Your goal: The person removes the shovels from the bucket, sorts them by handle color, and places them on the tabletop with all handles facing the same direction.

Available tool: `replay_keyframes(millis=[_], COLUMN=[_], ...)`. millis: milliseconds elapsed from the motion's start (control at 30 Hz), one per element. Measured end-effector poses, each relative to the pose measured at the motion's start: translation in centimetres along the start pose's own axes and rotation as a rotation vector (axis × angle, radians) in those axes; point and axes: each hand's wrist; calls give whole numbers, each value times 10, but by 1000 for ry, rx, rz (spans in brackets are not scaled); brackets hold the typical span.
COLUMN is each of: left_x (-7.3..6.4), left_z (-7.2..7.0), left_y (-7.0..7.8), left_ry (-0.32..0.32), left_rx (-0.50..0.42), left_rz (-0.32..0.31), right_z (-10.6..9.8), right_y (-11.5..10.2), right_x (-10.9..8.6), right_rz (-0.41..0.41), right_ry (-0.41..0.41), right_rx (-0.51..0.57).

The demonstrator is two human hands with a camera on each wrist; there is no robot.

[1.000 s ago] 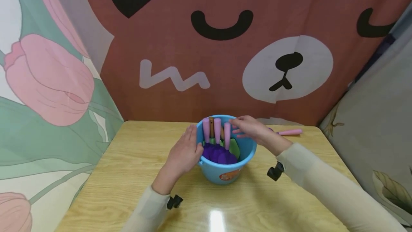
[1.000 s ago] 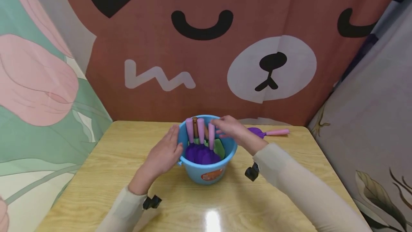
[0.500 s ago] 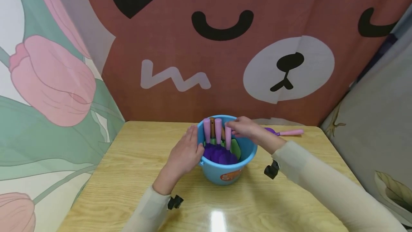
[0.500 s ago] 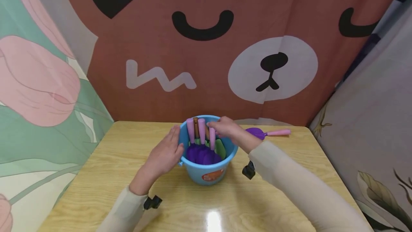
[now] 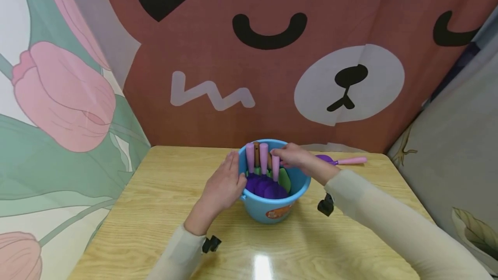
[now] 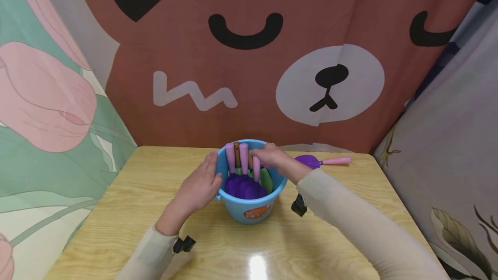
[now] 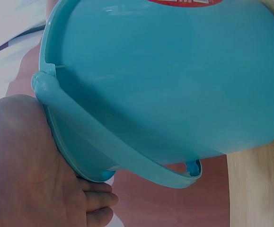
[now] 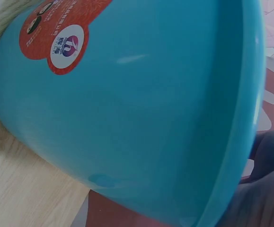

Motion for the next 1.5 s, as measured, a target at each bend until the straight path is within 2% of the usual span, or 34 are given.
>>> replay_keyframes(millis=[233, 500, 833, 1133, 1267, 1500], left_x=[1, 2, 0, 1, 1, 2], left_z=[1, 3, 3, 2, 2, 2], left_y=[1, 0, 1, 0, 0, 1], left_ry=[4, -3, -24, -17, -20, -26], left_rx=[-6, -7, -14, -9, -7, -4], left_rz=[6, -7, -20, -23, -27, -23], right_z=[2, 7, 16, 11, 7, 2], right_y=[3, 4, 9, 9, 7, 9], right_x=[1, 4, 11, 9, 6, 5], right_rz=[-11, -16, -31, -43, -48, -33], right_ry=[23, -6, 12, 25, -8, -60], right_rx=[5, -44, -25, -46, -4, 179])
Point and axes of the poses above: each hand's wrist, its own x-axis towards the middle knuckle, its own z-axis out of the palm, y = z × x, and after that the axes turned 12 degrees about -z, right-handed
